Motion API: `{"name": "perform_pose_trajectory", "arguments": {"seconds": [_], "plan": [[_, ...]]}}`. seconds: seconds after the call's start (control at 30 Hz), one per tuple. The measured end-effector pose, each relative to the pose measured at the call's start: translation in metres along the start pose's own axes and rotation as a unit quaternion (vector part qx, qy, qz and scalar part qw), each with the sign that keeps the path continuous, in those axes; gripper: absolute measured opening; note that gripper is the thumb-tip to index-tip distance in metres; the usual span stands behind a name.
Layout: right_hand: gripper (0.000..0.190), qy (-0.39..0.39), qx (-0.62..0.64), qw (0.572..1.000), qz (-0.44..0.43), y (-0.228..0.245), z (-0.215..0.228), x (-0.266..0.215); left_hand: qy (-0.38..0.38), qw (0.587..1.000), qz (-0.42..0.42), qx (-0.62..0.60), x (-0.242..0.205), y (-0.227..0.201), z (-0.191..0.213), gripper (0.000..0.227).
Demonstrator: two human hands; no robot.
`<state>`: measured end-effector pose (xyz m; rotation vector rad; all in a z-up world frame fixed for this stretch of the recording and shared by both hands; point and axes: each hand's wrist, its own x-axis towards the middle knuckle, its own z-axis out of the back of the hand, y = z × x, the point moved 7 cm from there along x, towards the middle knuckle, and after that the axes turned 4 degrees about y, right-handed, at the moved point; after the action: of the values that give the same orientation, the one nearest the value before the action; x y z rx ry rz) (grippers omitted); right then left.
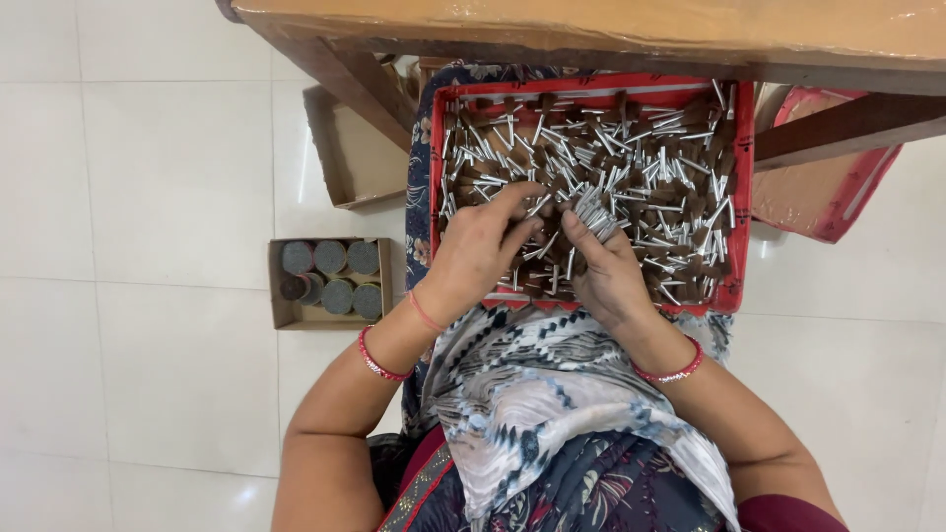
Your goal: The recorder is sorting and bundling small metal pins or tubes from a red crate and placing them into bundles.
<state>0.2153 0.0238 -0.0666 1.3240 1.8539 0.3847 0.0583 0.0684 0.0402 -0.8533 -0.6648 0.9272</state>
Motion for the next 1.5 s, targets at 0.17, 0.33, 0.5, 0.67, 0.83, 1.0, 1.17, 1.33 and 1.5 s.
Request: {"name": "perform_pose_trajectory", "arguments": {"seconds": [0.17,0.33,0.5,0.67,0.83,1.0,1.17,1.33,1.5], "plan": [[0.022,-0.012,0.026,1.0,0.01,-0.01,0.022,0.007,0.09,0.986,0.029,0.134,0.004,0.003,-0.036,0.024],[0.024,-0.024,0.049,0.999,-0.001,-0.005,0.014,0.006,0.031,0.986,0.0,0.163,0.002,-0.013,-0.018,0.021],[0.027,-0.015,0.039,0.999,-0.014,0.003,0.004,0.002,-0.017,0.988,-0.023,0.149,0.004,-0.015,0.007,0.024],[0.027,0.015,-0.005,0.995,-0.094,-0.012,-0.004,0.001,0.05,0.988,-0.065,0.134,0.016,-0.014,-0.01,0.023],[0.024,0.006,0.064,0.998,-0.018,-0.009,0.028,0.016,-0.016,0.999,-0.023,0.041,0.001,-0.016,-0.014,0.028],[0.022,0.018,0.111,0.994,0.018,0.005,0.015,0.013,0.013,0.999,-0.017,-0.026,-0.017,0.004,-0.03,0.028],[0.022,0.07,-0.055,0.996,-0.013,0.007,0.003,0.003,-0.021,0.998,-0.04,0.046,0.007,-0.012,0.006,0.015],[0.028,0.052,-0.01,0.997,-0.065,0.005,0.011,0.008,-0.02,0.996,-0.078,0.025,0.017,-0.032,-0.004,0.021],[0.03,0.017,0.079,0.996,-0.045,0.004,0.028,0.014,0.018,0.967,-0.243,0.081,-0.011,-0.051,-0.026,0.035]]}}
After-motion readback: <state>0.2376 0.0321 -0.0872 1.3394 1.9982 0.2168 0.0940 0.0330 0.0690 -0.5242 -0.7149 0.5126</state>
